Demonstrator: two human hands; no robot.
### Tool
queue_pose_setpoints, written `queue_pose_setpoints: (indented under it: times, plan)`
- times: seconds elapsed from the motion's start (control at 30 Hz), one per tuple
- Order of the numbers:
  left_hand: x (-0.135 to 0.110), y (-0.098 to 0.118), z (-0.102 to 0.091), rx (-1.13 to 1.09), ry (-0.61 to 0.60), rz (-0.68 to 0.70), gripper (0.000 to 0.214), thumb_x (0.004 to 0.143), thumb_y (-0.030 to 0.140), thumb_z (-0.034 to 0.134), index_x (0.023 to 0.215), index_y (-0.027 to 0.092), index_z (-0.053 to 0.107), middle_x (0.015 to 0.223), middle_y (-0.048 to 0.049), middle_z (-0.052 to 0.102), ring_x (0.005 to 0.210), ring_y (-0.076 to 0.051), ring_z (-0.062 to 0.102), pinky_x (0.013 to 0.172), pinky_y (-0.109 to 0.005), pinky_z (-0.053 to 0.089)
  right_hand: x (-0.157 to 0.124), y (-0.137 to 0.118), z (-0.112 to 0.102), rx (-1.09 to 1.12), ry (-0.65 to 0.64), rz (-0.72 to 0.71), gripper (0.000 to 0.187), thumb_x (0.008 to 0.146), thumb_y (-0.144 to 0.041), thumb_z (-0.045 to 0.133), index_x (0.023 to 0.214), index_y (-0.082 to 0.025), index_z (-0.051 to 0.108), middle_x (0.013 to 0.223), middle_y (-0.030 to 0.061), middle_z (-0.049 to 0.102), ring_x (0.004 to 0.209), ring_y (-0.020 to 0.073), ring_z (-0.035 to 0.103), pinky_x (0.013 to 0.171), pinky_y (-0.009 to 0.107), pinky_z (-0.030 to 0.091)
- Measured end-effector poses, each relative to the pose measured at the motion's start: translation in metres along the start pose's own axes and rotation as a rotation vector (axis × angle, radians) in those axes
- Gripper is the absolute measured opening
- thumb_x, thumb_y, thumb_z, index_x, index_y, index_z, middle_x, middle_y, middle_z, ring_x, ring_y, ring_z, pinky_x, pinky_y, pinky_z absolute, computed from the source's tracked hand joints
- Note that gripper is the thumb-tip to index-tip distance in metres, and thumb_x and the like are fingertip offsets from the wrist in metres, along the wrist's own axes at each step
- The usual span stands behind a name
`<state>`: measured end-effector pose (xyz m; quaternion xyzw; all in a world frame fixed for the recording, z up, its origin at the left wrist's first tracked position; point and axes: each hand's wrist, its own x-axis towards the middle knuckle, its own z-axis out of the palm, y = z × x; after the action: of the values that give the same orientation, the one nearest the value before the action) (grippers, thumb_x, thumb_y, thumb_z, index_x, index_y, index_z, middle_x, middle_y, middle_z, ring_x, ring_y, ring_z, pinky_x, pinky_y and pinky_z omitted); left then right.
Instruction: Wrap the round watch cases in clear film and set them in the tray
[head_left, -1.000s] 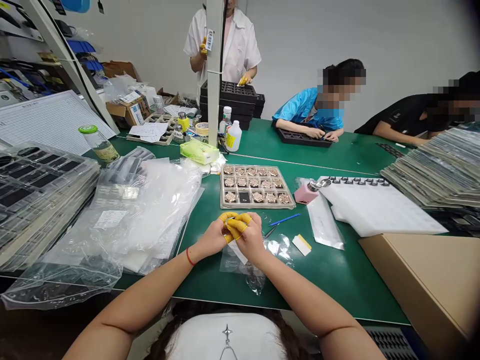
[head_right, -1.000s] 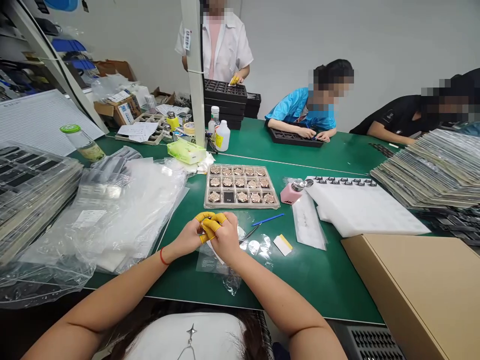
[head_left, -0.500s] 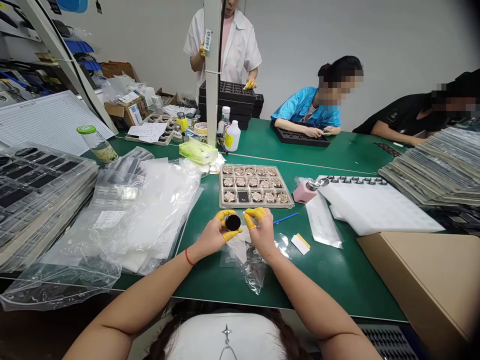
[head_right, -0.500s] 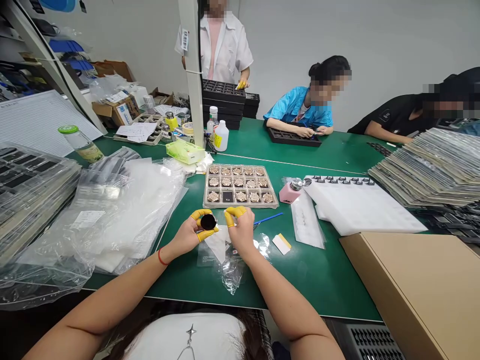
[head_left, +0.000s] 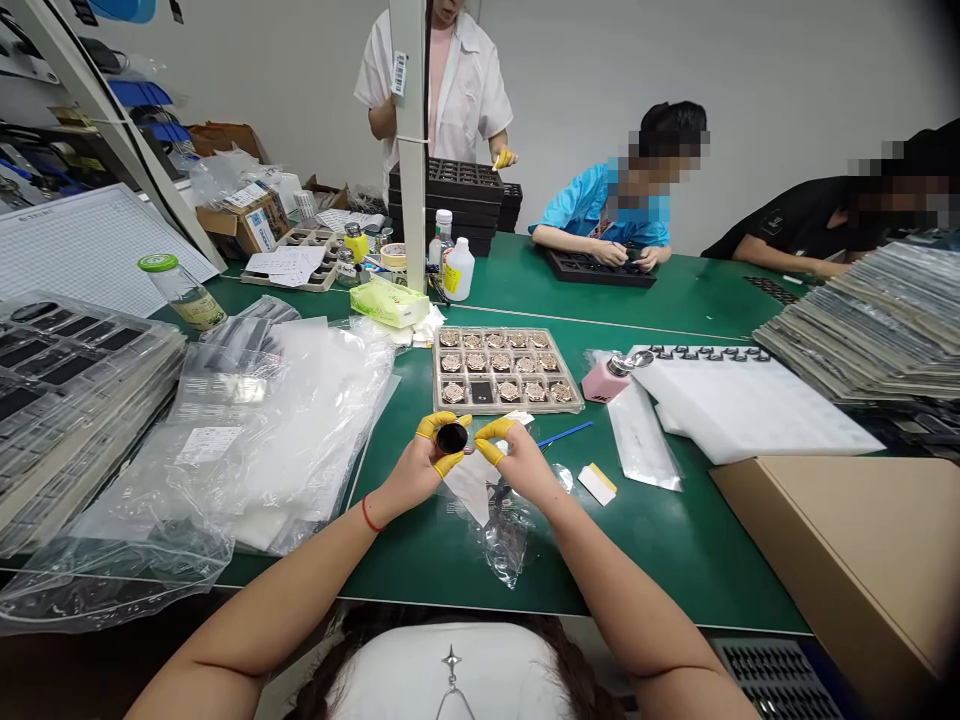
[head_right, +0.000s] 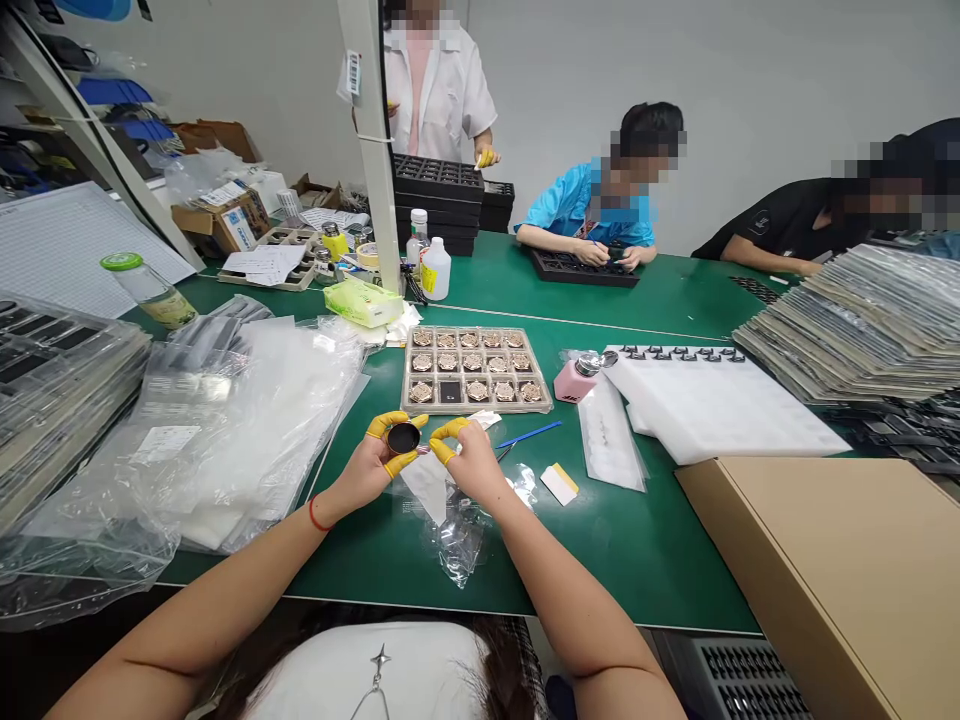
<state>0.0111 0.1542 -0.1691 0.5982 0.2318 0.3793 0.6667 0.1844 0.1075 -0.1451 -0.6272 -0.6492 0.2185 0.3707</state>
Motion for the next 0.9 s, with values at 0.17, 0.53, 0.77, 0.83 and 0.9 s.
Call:
queue_pose_setpoints:
  times: [0.17, 0.53, 0.77, 0.83, 0.9]
  plan:
    - [-0.001, 0.001, 0.0, 0.037, -0.042, 0.004, 0.043, 0.082, 0.023, 0.061, 0.118, 0.023, 0.037, 0.14, -0.0124, 0.041, 0.121, -0.023, 0.053, 0.102, -0.041, 0.044, 0.002, -0.001, 0.0, 0.16, -0.054, 0.09, 0.007, 0.077, -0.026, 0.059, 0.074, -0.021, 0.062, 0.087, 0.0033, 0.065, 0.09, 0.0217, 0.056, 0.084, 0.04, 0.042]
    - [0.001, -0.005, -0.005, 0.068, -0.093, -0.139, 0.05, 0.073, 0.02, 0.069, 0.117, 0.021, 0.045, 0.108, -0.0062, 0.062, 0.097, -0.02, 0.065, 0.093, -0.039, 0.049, 0.004, -0.01, -0.014, 0.419, -0.045, 0.118, 0.011, 0.076, -0.032, 0.06, 0.073, -0.021, 0.06, 0.106, 0.0045, 0.063, 0.101, 0.0216, 0.057, 0.092, 0.041, 0.042]
    - [0.0, 0.003, 0.0, 0.021, -0.121, -0.163, 0.051, 0.071, 0.02, 0.072, 0.115, 0.021, 0.047, 0.108, -0.0063, 0.062, 0.094, -0.018, 0.065, 0.089, -0.037, 0.05, 0.004, -0.011, -0.004, 0.336, -0.068, 0.084, 0.009, 0.076, -0.027, 0.056, 0.072, -0.021, 0.06, 0.091, 0.0029, 0.064, 0.091, 0.02, 0.058, 0.087, 0.04, 0.044]
    - [0.0, 0.005, 0.001, 0.026, -0.121, -0.167, 0.051, 0.071, 0.02, 0.072, 0.115, 0.021, 0.047, 0.108, -0.0059, 0.062, 0.094, -0.019, 0.065, 0.089, -0.037, 0.05, 0.004, -0.012, -0.004, 0.309, -0.063, 0.087, 0.009, 0.076, -0.027, 0.055, 0.072, -0.02, 0.06, 0.09, 0.0031, 0.064, 0.09, 0.0201, 0.058, 0.086, 0.04, 0.044]
    - [0.0, 0.005, 0.001, 0.039, -0.12, -0.167, 0.051, 0.071, 0.02, 0.072, 0.115, 0.021, 0.046, 0.107, -0.0056, 0.062, 0.094, -0.018, 0.066, 0.089, -0.037, 0.05, 0.004, -0.013, -0.005, 0.285, -0.062, 0.089, 0.009, 0.075, -0.026, 0.055, 0.072, -0.02, 0.06, 0.09, 0.0034, 0.064, 0.09, 0.0203, 0.058, 0.085, 0.039, 0.044]
